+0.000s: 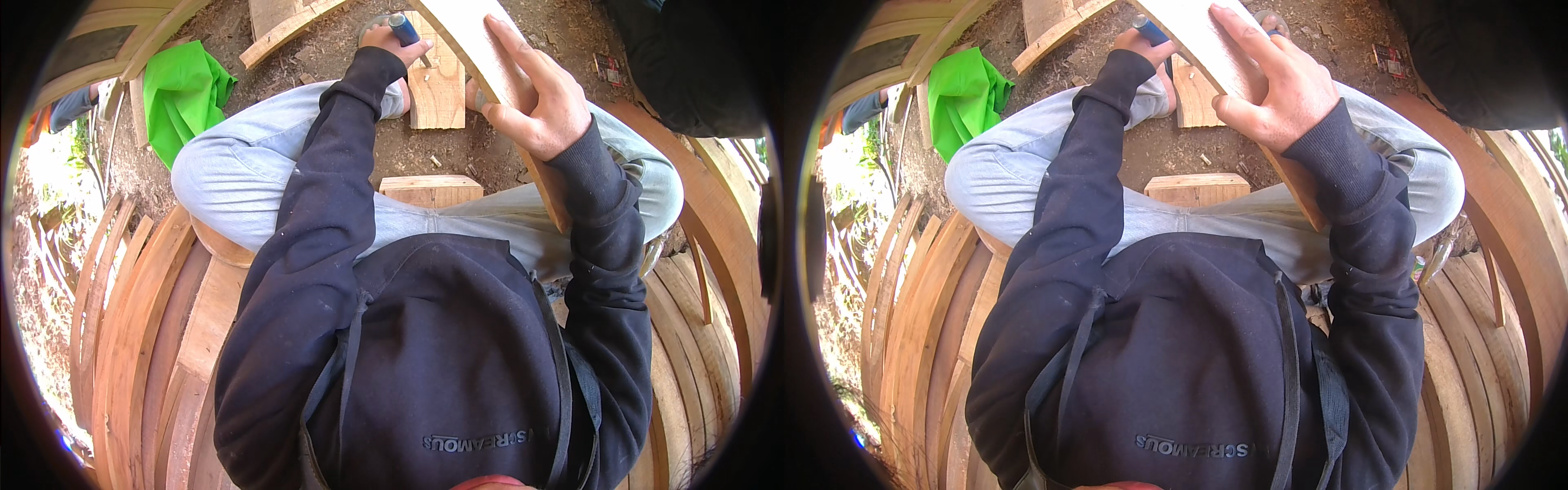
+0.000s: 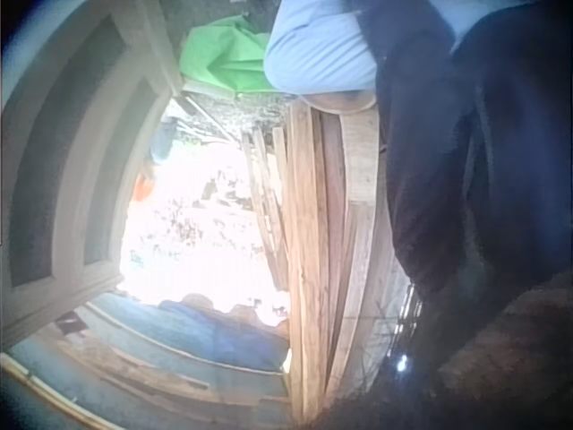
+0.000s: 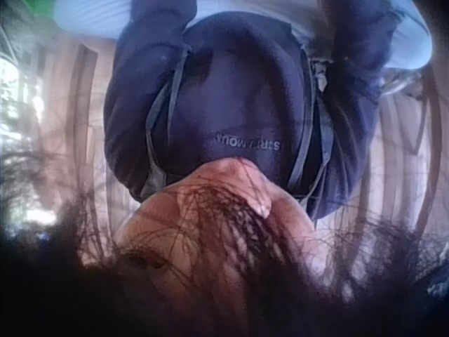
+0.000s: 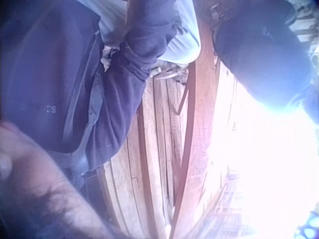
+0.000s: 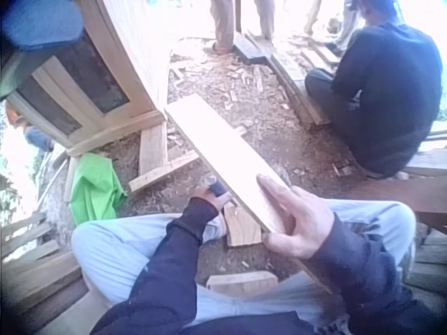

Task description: The person sits cross-legged on the ground and uses a chisel to carve a small piece of wood resting on their lap. They hold the wood with one hand and the chisel with the other, repeatedly striking the chisel to shape the wood.

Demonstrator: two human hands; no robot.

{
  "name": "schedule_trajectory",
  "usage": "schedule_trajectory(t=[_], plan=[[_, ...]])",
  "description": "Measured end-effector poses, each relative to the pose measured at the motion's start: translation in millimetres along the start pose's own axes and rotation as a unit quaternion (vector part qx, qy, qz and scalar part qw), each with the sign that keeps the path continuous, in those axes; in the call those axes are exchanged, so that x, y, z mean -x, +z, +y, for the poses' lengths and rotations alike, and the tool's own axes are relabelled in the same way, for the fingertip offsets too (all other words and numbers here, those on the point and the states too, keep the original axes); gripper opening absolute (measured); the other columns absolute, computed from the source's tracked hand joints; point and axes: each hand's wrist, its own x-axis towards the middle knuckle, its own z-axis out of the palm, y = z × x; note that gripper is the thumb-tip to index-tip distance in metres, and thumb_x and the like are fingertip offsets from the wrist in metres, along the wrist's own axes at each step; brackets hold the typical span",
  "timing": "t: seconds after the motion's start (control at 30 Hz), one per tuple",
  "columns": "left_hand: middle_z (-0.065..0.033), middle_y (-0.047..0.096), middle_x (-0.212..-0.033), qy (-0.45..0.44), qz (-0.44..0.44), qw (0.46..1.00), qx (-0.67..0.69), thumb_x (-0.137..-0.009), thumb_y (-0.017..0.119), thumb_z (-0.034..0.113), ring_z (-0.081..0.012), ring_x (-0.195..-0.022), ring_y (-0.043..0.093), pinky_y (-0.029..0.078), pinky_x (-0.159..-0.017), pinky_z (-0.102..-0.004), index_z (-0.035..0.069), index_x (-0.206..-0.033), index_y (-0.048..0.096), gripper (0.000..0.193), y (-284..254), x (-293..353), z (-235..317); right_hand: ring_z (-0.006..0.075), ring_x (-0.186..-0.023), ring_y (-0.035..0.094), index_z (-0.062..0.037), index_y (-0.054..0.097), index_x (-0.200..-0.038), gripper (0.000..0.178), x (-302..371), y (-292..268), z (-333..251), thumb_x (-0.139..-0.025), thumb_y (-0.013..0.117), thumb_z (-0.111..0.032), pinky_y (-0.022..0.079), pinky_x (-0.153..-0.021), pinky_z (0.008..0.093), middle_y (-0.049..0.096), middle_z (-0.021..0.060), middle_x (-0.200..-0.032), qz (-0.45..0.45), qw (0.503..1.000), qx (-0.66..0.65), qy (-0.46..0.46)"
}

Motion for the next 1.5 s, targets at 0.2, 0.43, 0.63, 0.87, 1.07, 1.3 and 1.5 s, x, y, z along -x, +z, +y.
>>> schedule_trajectory(t=[0.2, 0.43, 0.63, 0.87, 1.07, 1.3, 1.5], plan=[[-0.0148, 0.076, -0.087, 0.005, 0.002, 0.999, 0.035, -0.081, 0.069, 0.063, -0.0313, -0.087, 0.074, 0.057, -0.084, -0.0416, 0.011, -0.089, 0.080, 0.055, -6, 1, 6, 0.0360, -0.089, 0.066, -0.0122, 0.046, -0.151, 0.089, 1, 0, 0, -0.067, 0.071, -0.030, 0.052, -0.086, 0.0402, 0.065, 0.0230, -0.099, -0.002, 1.000, 0.000, 0.008], [-0.0149, 0.076, -0.086, 0.001, -0.003, 1.000, 0.017, -0.081, 0.069, 0.063, -0.0316, -0.087, 0.074, 0.057, -0.085, -0.0419, 0.011, -0.088, 0.080, 0.054, -6, 1, 5, 0.0355, -0.089, 0.067, -0.0134, 0.046, -0.151, 0.089, 1, 0, -2, -0.067, 0.070, -0.030, 0.052, -0.085, 0.0407, 0.065, 0.0225, -0.100, -0.005, 1.000, 0.004, 0.017], [-0.0169, 0.075, -0.102, -0.045, -0.054, 0.997, 0.019, -0.077, 0.075, 0.048, -0.0337, -0.100, 0.072, 0.056, -0.087, -0.0404, 0.008, -0.107, 0.075, 0.050, -13, 0, 13, 0.0353, -0.091, 0.067, -0.0134, 0.046, -0.151, 0.088, 1, 1, 0, -0.068, 0.070, -0.030, 0.053, -0.086, 0.0409, 0.066, 0.0222, -0.101, 0.001, 1.000, -0.002, 0.005], [-0.0172, 0.076, -0.089, -0.002, -0.006, 1.000, 0.019, -0.080, 0.068, 0.066, -0.0336, -0.088, 0.073, 0.057, -0.085, -0.0426, 0.010, -0.090, 0.080, 0.058, -5, 1, 4, 0.0355, -0.090, 0.067, -0.0129, 0.045, -0.152, 0.088, 0, 0, -2, -0.069, 0.069, -0.031, 0.053, -0.086, 0.0411, 0.066, 0.0222, -0.100, -0.008, 1.000, -0.005, 0.014], [-0.0175, 0.075, -0.097, 0.008, -0.022, 1.000, -0.012, -0.081, 0.067, 0.066, -0.0343, -0.101, 0.069, 0.051, -0.095, -0.0436, 0.015, -0.096, 0.079, 0.055, -3, 0, 7, 0.0353, -0.091, 0.068, -0.0133, 0.045, -0.152, 0.088, 1, 0, -2, -0.069, 0.070, -0.030, 0.053, -0.086, 0.0405, 0.066, 0.0226, -0.101, -0.011, 1.000, -0.001, 0.016], [-0.0195, 0.072, -0.105, 0.037, -0.024, 0.995, -0.087, -0.083, 0.067, 0.062, -0.0370, -0.108, 0.063, 0.045, -0.100, -0.0481, 0.019, -0.103, 0.078, 0.049, 24, -1, 18, 0.0315, -0.107, 0.064, 0.0000, 0.042, -0.150, 0.092, -1, -13, -26, -0.065, 0.074, -0.016, 0.047, -0.096, 0.0351, 0.062, 0.0257, -0.116, 0.082, 0.994, -0.037, -0.064], [-0.0173, 0.061, -0.132, -0.015, -0.035, 0.982, 0.185, -0.084, 0.063, 0.059, -0.0357, -0.131, 0.050, 0.032, -0.111, -0.0544, 0.022, -0.124, 0.068, 0.055, 36, -10, 8, 0.0303, -0.076, 0.066, 0.0005, 0.046, -0.147, 0.090, 4, 23, 0, -0.064, 0.076, -0.017, 0.054, -0.074, 0.0339, 0.059, 0.0192, -0.083, -0.084, 0.983, 0.157, 0.050]])
